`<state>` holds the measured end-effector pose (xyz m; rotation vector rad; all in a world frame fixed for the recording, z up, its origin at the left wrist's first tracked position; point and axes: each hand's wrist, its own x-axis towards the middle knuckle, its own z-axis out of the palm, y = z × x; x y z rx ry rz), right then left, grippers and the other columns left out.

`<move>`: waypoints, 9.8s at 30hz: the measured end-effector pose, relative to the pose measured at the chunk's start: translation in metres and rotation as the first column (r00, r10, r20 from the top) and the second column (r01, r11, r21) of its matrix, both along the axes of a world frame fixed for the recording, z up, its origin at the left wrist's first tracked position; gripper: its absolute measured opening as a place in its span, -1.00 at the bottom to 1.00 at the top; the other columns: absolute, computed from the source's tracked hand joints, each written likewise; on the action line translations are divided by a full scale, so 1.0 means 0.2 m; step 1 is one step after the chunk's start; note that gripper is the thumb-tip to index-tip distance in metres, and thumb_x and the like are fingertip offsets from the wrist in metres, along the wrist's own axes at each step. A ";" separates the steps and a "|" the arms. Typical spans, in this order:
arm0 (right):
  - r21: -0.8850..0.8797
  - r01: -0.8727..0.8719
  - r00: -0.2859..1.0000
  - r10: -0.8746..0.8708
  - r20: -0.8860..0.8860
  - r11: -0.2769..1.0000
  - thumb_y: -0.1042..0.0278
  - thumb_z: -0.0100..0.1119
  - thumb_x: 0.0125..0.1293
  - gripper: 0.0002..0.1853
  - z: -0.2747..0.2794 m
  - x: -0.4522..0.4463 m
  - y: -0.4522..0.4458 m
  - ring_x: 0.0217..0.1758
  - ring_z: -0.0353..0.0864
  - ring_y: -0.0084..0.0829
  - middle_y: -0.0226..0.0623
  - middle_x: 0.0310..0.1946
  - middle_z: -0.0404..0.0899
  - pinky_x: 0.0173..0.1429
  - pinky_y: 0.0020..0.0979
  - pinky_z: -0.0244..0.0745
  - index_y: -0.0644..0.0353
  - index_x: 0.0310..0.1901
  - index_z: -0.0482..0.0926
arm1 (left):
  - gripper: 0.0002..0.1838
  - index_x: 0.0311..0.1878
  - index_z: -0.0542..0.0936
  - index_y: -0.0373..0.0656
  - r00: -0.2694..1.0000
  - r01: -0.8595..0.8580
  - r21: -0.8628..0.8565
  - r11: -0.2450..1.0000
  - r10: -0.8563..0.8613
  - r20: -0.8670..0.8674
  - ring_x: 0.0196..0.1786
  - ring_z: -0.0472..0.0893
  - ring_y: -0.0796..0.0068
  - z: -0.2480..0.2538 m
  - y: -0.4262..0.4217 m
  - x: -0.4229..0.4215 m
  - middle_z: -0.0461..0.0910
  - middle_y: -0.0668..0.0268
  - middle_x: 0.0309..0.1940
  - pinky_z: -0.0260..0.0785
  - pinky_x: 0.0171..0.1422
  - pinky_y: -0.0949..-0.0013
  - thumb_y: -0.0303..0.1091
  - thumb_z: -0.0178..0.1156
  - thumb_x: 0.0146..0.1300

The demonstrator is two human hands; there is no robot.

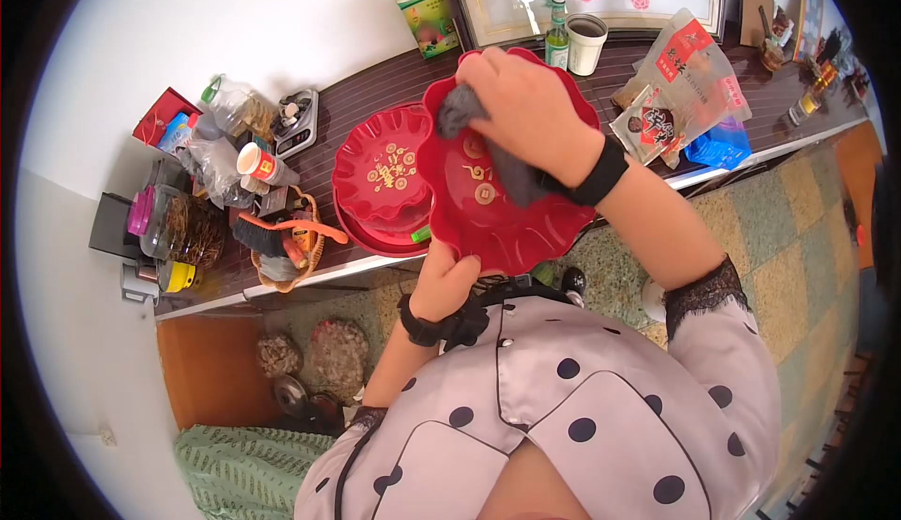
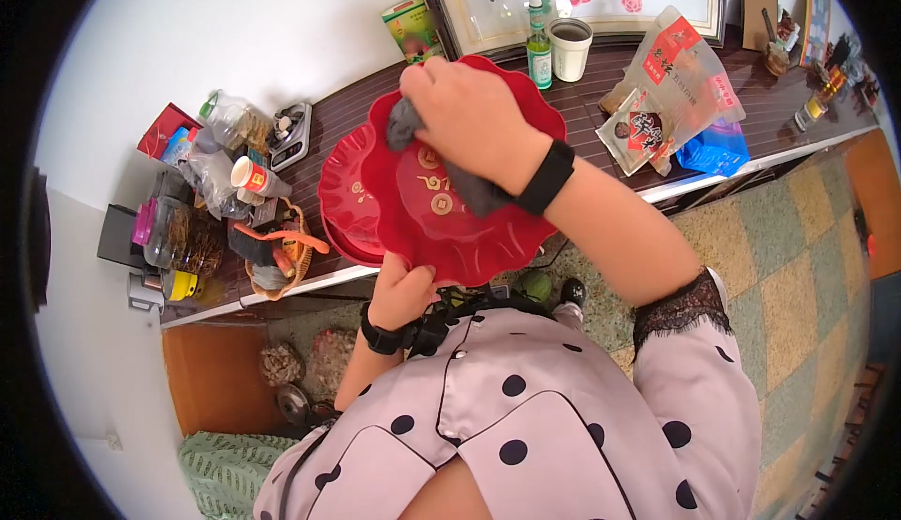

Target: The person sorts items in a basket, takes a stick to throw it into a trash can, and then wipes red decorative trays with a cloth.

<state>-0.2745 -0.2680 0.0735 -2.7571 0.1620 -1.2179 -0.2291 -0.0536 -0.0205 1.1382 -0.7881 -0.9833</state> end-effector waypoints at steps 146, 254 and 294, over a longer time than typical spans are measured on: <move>0.847 -0.199 0.972 0.208 0.107 0.492 0.20 0.36 0.25 -0.38 -0.16 -0.18 -0.12 0.07 0.55 -0.46 -0.20 0.03 0.59 0.15 -0.39 0.45 0.30 0.25 0.36 | -0.33 0.37 0.22 -0.28 0.913 -0.406 -0.228 0.885 0.401 -0.072 0.28 0.44 0.18 0.01 0.24 0.12 0.38 0.11 0.25 0.30 0.34 0.15 -0.72 -0.15 0.09; 0.129 -0.226 0.970 0.236 -0.065 0.966 0.53 0.12 0.02 -0.66 -0.31 -0.13 0.36 -0.13 0.48 -0.16 -0.21 -0.24 0.51 -0.01 -0.26 0.47 0.18 -0.09 0.58 | -0.38 0.35 0.24 -0.29 0.939 -0.343 -0.062 0.937 0.344 0.010 0.09 0.51 0.44 0.04 0.12 0.11 0.43 0.19 0.16 0.45 0.13 0.36 -0.69 -0.18 0.14; 0.296 -0.427 0.745 0.518 -0.421 0.855 0.59 0.25 -0.17 -0.58 -0.21 -0.21 0.43 0.06 0.51 -0.27 -0.36 -0.11 0.61 0.07 -0.27 0.35 0.08 -0.16 0.58 | -0.54 0.32 0.28 -0.19 0.843 -0.406 -0.050 0.912 0.353 -0.407 0.24 0.49 0.19 0.06 0.09 0.17 0.45 0.16 0.22 0.34 0.30 0.09 -0.20 -0.11 0.44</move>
